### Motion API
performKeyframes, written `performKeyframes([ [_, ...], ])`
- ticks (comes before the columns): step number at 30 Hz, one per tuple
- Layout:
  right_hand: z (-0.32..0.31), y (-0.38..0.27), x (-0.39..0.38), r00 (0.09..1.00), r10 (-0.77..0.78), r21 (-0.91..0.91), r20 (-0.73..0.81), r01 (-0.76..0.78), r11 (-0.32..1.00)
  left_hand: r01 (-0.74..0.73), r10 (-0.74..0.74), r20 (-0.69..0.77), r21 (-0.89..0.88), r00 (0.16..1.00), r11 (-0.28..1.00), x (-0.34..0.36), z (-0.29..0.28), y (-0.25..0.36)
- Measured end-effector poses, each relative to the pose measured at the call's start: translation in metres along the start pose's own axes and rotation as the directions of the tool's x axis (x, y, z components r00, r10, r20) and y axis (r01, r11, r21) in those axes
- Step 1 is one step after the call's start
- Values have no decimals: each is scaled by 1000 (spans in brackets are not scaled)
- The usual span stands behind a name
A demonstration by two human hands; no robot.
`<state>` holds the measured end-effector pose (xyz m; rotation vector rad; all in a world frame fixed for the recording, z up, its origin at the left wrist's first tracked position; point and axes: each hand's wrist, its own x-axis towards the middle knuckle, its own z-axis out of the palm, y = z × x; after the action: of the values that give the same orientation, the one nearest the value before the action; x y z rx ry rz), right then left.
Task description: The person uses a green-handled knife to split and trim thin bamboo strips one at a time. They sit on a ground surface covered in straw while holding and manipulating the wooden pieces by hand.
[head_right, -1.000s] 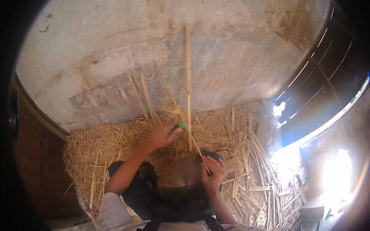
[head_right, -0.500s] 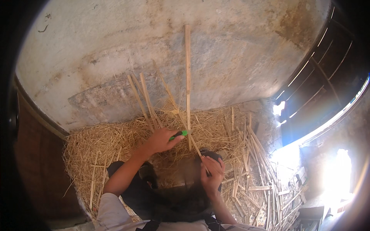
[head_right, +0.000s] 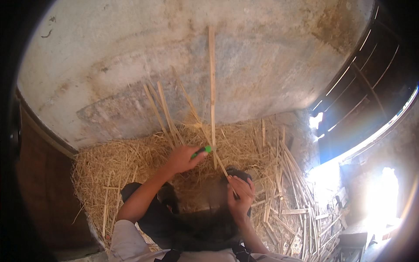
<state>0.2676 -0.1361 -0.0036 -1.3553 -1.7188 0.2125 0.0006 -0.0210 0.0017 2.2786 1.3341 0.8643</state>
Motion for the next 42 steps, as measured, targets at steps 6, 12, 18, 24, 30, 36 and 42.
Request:
performKeyframes([
  [6, 1, -1, -1, 1000, 3, -8, 8, -3, 1000, 225, -224, -18, 98, 974, 969, 20, -34, -28],
  [12, 1, 0, -1, 1000, -1, -3, -3, 1, 1000, 2, -1, 15, -32, 1000, 999, -1, 2, 0],
  [18, 2, 0, -3, 1000, -13, -10, 14, 13, 1000, 233, -232, -21, 115, 973, 966, 21, -33, -38],
  [24, 1, 0, -5, 998, -62, -62, 11, 63, 996, 107, -104, 107, -29, 989, 994, 6, -4, -16],
  [30, 0, -3, -5, 994, -109, -116, 20, 111, 987, -3, 9, -98, 58, 995, 998, 9, -13, -13],
  [36, 0, -1, -5, 994, -103, -117, 21, 104, 988, 118, -118, -37, -1, 992, 993, 2, -5, 5],
  [42, 1, -4, -4, 992, -122, -134, 18, 123, 983, -7, 94, -287, 292, 953, 957, 1, -1, -11],
])
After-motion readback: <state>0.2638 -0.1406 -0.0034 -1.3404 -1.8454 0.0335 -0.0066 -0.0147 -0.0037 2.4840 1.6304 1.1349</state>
